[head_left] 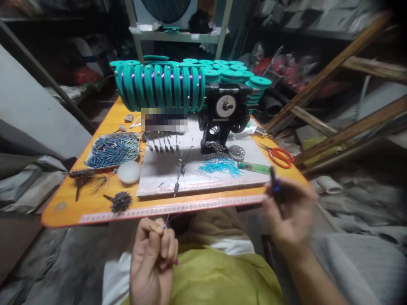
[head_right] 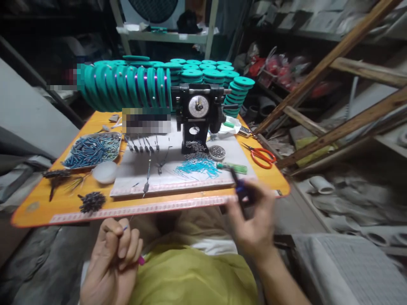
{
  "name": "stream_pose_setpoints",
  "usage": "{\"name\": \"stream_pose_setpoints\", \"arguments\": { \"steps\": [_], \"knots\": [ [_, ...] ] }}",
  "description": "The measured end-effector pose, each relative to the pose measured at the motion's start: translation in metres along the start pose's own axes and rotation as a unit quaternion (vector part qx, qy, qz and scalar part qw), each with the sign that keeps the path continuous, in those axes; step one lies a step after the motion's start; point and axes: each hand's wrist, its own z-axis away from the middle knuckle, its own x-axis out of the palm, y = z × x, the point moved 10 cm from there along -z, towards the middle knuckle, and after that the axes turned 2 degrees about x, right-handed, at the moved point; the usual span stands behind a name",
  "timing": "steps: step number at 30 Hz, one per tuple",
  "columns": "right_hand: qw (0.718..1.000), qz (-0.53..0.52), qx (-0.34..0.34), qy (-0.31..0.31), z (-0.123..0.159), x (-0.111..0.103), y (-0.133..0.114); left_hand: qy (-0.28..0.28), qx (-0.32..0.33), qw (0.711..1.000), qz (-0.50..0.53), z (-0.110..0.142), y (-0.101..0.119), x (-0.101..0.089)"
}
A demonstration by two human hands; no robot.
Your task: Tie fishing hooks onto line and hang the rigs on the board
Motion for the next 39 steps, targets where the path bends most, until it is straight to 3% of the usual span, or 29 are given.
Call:
{"name": "stream_pose_setpoints", "arguments": {
  "steps": [1,3,5,7,10,11,12,14,15,18,20,21,23,25,26,29,32,35,37,39],
  "knots": [
    [0.993,0.102,-0.010,0.054,-0.019,-0.023,0.018,-0.002,0.003,1.000,-0.011,-0.001,0.001,0.000],
    [0.961,0.262,-0.054,0.068,-0.053,-0.043,0.046,0.000,0.007,1.000,-0.025,-0.001,0.002,-0.002],
    [0.956,0.274,-0.087,0.048,-0.074,-0.044,0.064,0.004,0.009,0.999,-0.032,0.000,0.002,-0.004],
    [0.956,0.264,-0.118,0.050,-0.076,-0.035,0.058,0.006,0.008,0.999,-0.034,0.000,0.000,-0.004],
    [0.956,0.221,-0.180,0.073,-0.048,-0.010,-0.003,-0.003,0.003,0.999,-0.039,0.002,-0.002,-0.001],
    [0.960,0.147,-0.236,0.023,-0.034,0.010,-0.036,-0.011,0.000,0.999,-0.044,0.003,-0.002,0.001],
    [0.950,0.046,-0.302,-0.070,-0.017,0.036,-0.072,-0.022,-0.002,0.999,-0.049,0.004,-0.002,0.004],
    [0.883,-0.087,-0.387,-0.252,0.018,0.081,-0.132,-0.050,-0.006,0.997,-0.059,0.006,0.001,0.011],
    [0.848,-0.096,-0.421,-0.306,0.032,0.098,-0.153,-0.065,-0.004,0.996,-0.064,0.007,0.004,0.015],
    [0.812,-0.102,-0.431,-0.380,0.045,0.127,-0.179,-0.101,0.010,0.992,-0.080,0.004,0.019,0.025],
    [0.806,-0.195,-0.350,-0.436,0.043,0.132,-0.179,-0.112,0.011,0.991,-0.076,-0.001,0.027,0.031],
    [0.797,-0.263,-0.272,-0.472,0.043,0.136,-0.175,-0.116,0.000,0.991,-0.065,-0.004,0.027,0.034],
    [0.754,-0.409,-0.045,-0.511,0.044,0.147,-0.160,-0.123,-0.039,0.991,-0.018,-0.010,0.020,0.041],
    [0.684,-0.522,0.156,-0.485,0.052,0.157,-0.146,-0.114,-0.074,0.990,0.046,-0.013,0.009,0.047],
    [0.655,-0.558,0.223,-0.458,0.056,0.161,-0.142,-0.099,-0.083,0.988,0.080,-0.014,0.003,0.047],
    [0.612,-0.602,0.329,-0.392,0.063,0.172,-0.134,-0.038,-0.102,0.980,0.165,-0.014,-0.011,0.044],
    [0.612,-0.601,0.359,-0.369,0.063,0.177,-0.123,-0.028,-0.116,0.974,0.193,-0.015,-0.016,0.045],
    [0.648,-0.559,0.311,-0.413,0.059,0.174,-0.117,-0.096,-0.076,0.983,0.134,-0.017,-0.005,0.049],
    [0.716,-0.467,0.217,-0.471,0.055,0.169,-0.118,-0.138,-0.017,0.988,0.065,-0.018,0.007,0.048],
    [0.805,-0.338,0.055,-0.484,0.045,0.159,-0.127,-0.140,0.047,0.989,-0.005,-0.018,0.018,0.042]
  ]
}}
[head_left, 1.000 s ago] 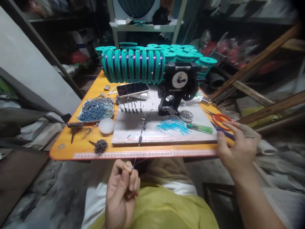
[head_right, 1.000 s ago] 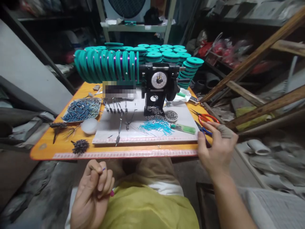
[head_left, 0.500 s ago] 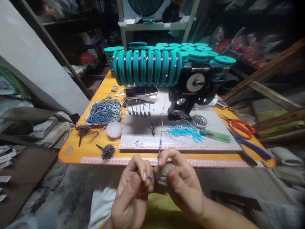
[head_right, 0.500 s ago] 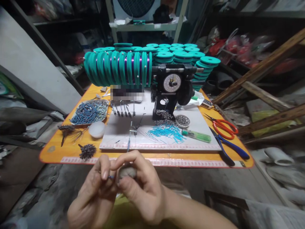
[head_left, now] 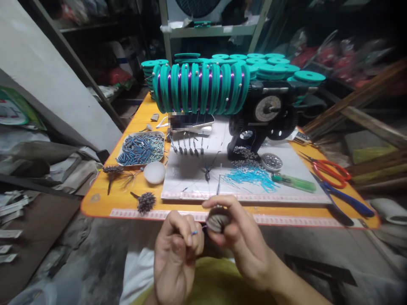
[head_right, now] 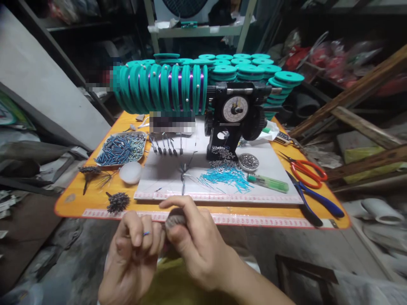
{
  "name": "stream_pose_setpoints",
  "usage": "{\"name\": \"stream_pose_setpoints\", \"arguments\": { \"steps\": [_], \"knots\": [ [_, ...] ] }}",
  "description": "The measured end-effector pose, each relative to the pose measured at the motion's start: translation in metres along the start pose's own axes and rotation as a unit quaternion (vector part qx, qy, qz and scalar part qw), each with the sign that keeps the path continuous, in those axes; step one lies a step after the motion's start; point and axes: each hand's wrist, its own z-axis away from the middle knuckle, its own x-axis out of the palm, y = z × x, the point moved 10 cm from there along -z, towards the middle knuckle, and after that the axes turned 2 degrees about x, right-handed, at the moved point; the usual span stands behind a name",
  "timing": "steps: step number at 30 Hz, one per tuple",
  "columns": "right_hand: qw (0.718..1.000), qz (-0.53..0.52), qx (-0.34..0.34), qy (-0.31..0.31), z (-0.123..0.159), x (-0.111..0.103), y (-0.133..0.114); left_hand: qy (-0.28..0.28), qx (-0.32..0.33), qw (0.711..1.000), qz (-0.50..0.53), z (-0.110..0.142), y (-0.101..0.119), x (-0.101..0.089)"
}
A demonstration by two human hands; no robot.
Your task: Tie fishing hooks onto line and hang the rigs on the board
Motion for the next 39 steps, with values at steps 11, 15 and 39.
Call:
{"name": "stream_pose_setpoints", "arguments": {
  "steps": [11,15,39],
  "knots": [
    [0.992,-0.120,-0.033,0.033,0.007,0.018,-0.007,0.055,-0.088,0.994,0.038,0.007,-0.009,-0.004],
    [0.917,-0.390,0.078,0.027,0.002,0.035,0.021,0.065,-0.113,0.977,0.172,0.005,-0.017,0.005],
    [0.932,-0.356,0.065,0.035,0.008,0.031,0.019,0.077,-0.109,0.984,0.115,0.010,-0.017,0.000]
  ]
}}
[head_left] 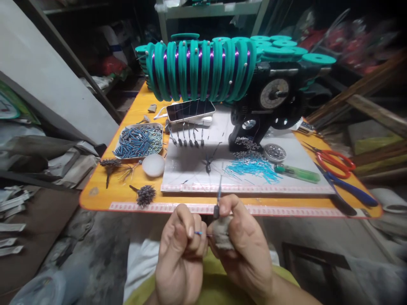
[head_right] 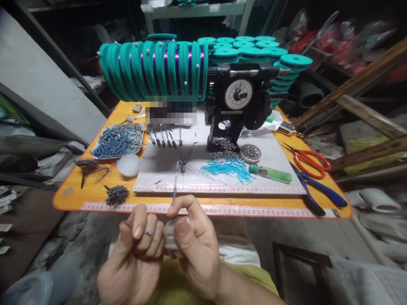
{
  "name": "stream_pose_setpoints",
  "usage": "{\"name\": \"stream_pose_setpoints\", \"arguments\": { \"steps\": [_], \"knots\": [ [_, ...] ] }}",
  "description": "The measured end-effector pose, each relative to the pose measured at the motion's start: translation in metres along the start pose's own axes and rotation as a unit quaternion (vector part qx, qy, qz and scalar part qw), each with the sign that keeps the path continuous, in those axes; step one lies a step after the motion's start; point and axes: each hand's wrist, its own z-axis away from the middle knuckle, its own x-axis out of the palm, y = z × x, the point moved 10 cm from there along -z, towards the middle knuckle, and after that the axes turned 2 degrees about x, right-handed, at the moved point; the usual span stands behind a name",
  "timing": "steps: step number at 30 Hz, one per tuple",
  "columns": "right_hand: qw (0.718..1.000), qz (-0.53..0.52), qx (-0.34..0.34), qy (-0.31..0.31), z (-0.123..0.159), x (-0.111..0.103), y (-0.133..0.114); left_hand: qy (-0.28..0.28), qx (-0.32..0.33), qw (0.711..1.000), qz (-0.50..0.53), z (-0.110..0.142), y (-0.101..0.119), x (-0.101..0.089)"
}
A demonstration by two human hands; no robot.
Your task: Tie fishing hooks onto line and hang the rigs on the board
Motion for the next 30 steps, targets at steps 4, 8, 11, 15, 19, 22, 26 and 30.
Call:
{"name": "stream_pose_setpoints", "arguments": {
  "steps": [4,8,11,15,19,22,26,30],
  "knots": [
    [0.997,-0.072,0.013,0.023,-0.006,-0.001,-0.001,0.029,-0.013,0.997,0.074,-0.001,-0.006,-0.002],
    [0.999,0.002,-0.017,0.040,-0.007,-0.012,-0.011,0.003,0.043,0.999,0.033,-0.007,0.006,-0.004],
    [0.955,0.275,-0.108,-0.016,-0.005,0.000,-0.034,-0.035,0.140,0.984,-0.102,-0.006,0.029,-0.004],
    [0.791,0.540,-0.286,-0.039,0.014,0.012,-0.078,0.003,0.247,0.938,-0.244,0.005,0.048,-0.019],
    [0.756,0.555,-0.312,0.153,0.042,-0.072,-0.155,0.031,0.222,0.934,-0.280,0.015,0.033,-0.042],
    [0.564,0.706,-0.224,0.366,0.073,-0.164,-0.219,0.075,0.178,0.934,-0.299,0.020,0.024,-0.058],
    [0.540,0.742,-0.182,0.352,0.076,-0.249,-0.258,0.105,0.101,0.948,-0.282,0.021,0.015,-0.060],
    [0.528,0.757,-0.173,0.345,0.072,-0.276,-0.262,0.110,0.038,0.960,-0.254,0.020,0.005,-0.055]
  ]
}}
